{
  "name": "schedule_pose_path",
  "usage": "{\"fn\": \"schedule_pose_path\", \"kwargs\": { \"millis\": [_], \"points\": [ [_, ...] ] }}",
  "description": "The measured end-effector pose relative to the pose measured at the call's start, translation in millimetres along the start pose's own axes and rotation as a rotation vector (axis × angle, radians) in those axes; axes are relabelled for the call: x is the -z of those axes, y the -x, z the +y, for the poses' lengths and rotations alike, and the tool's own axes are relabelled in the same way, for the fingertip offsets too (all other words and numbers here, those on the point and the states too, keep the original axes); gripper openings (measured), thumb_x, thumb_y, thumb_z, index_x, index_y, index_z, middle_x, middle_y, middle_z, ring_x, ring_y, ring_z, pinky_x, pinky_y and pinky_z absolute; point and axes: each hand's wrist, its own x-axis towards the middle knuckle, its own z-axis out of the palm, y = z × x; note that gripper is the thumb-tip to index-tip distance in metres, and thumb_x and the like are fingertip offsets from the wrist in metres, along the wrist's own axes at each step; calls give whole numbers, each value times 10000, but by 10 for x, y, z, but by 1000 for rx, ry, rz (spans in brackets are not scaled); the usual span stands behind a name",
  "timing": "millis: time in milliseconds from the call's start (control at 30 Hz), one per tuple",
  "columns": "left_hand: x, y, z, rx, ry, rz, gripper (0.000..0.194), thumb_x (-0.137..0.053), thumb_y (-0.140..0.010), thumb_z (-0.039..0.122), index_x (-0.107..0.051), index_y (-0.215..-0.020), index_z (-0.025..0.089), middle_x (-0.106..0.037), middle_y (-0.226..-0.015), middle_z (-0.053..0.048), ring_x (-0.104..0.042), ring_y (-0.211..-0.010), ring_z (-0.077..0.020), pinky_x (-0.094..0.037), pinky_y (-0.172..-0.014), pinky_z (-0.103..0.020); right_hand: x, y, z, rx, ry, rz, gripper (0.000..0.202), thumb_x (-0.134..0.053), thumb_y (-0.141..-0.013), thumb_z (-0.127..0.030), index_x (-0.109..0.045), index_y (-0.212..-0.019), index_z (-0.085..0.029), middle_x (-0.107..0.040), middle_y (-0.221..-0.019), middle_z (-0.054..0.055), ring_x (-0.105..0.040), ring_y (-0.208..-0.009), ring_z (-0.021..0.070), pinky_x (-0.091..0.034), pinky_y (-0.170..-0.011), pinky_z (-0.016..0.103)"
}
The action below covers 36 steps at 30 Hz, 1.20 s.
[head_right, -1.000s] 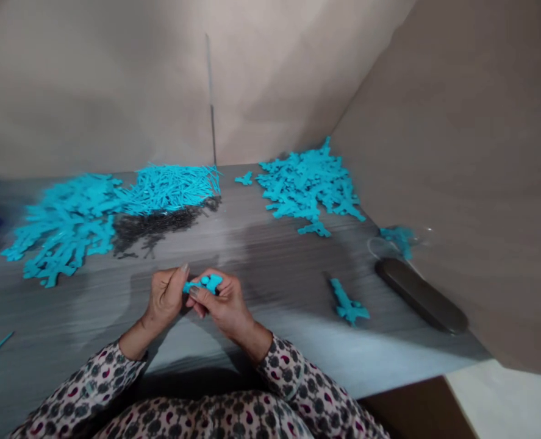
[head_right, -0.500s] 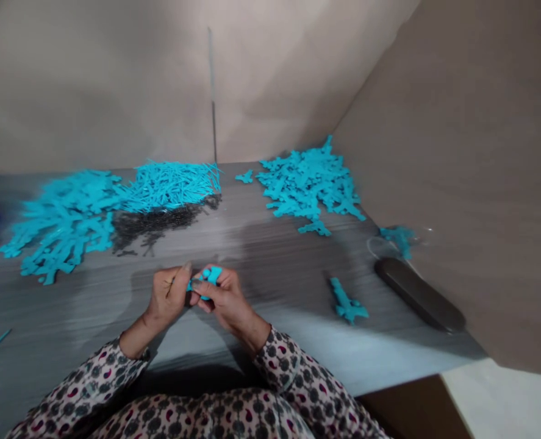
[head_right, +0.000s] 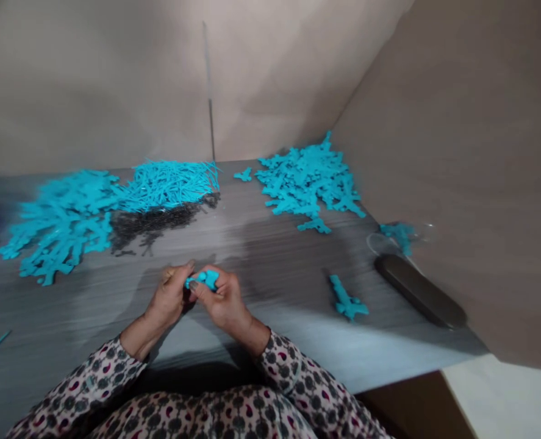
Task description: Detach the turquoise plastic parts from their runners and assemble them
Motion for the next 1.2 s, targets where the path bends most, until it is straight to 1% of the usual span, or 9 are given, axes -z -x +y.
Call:
{"fn": "schedule_pose_path", "kwargs": {
  "millis": [133, 233, 433, 567, 667, 767, 833, 1000, 1200],
  "points": [
    [97, 53, 113, -204, -265, -67, 586, -432, -879, 544, -473, -419, 183, -524, -371, -23, -488, -364, -106, -337, -421, -219, 26, -88, 119, -191, -304, -71, 326, -802, -652, -406, -589, -714, -168, -634, -530, -8, -416, -359, 66, -282, -355, 191],
    [150, 65, 144, -336, -386, -42, 564, -444, -902, 496, -472, -433, 183, -528, -381, -13, -497, -379, -97, -351, -448, -212, -3, -80, 123, -213, -374, -96, 335, -807, -637, -412, -585, -704, -172, -629, -524, -14, -419, -345, 66, -307, -361, 198],
    [76, -34, -45, -148, -92, 15, 589, -487, -839, 586, -331, -413, 210, -329, -344, 53, -310, -343, -71, -241, -388, -231, -47, 52, -4, 81, 120, 37, 245, -703, -787, -403, -642, -714, -178, -566, -525, -31, -436, -445, 75, -359, -436, 205],
    [78, -57, -41, -185, -150, -72, 599, -430, -891, 567, -400, -418, 199, -398, -370, 31, -367, -380, -87, -303, -432, -236, 4, 4, 27, 23, 40, 8, 273, -720, -763, -424, -622, -729, -172, -598, -547, -21, -441, -410, 74, -358, -397, 202],
    [143, -38, 46, -373, -358, -108, 547, -384, -944, 496, -494, -507, 185, -480, -447, 10, -454, -456, -108, -368, -511, -234, 40, -68, 77, -103, -170, 12, 310, -772, -687, -429, -613, -723, -165, -635, -550, -3, -440, -360, 76, -339, -344, 197],
    [196, -19, 103, -683, -638, 16, 415, -463, -918, 443, -524, -598, 186, -511, -545, 2, -483, -539, -126, -383, -566, -242, 39, -96, 93, -196, -289, -19, 299, -782, -664, -385, -606, -624, -146, -622, -521, 3, -436, -349, 63, -318, -339, 181],
    [205, -22, 101, -782, -780, 47, 392, -442, -932, 391, -541, -613, 187, -530, -566, -10, -497, -553, -134, -382, -573, -249, 30, -91, 93, -227, -335, -37, 299, -785, -648, -358, -595, -572, -140, -599, -502, -4, -424, -349, 53, -302, -336, 174],
    [193, -77, 43, -736, -896, 51, 470, -354, -977, 339, -566, -585, 188, -539, -491, -15, -496, -484, -127, -350, -535, -251, 29, -72, 107, -231, -298, -28, 295, -772, -677, -375, -616, -599, -137, -599, -529, 5, -416, -390, 57, -290, -344, 176],
    [206, -100, 53, -644, -792, 61, 539, -374, -962, 363, -470, -457, 201, -469, -397, 0, -408, -401, -105, -305, -501, -251, 8, -35, 100, -144, -126, -26, 306, -754, -706, -404, -595, -635, -152, -587, -563, -4, -414, -449, 65, -302, -404, 186]
  ]
}}
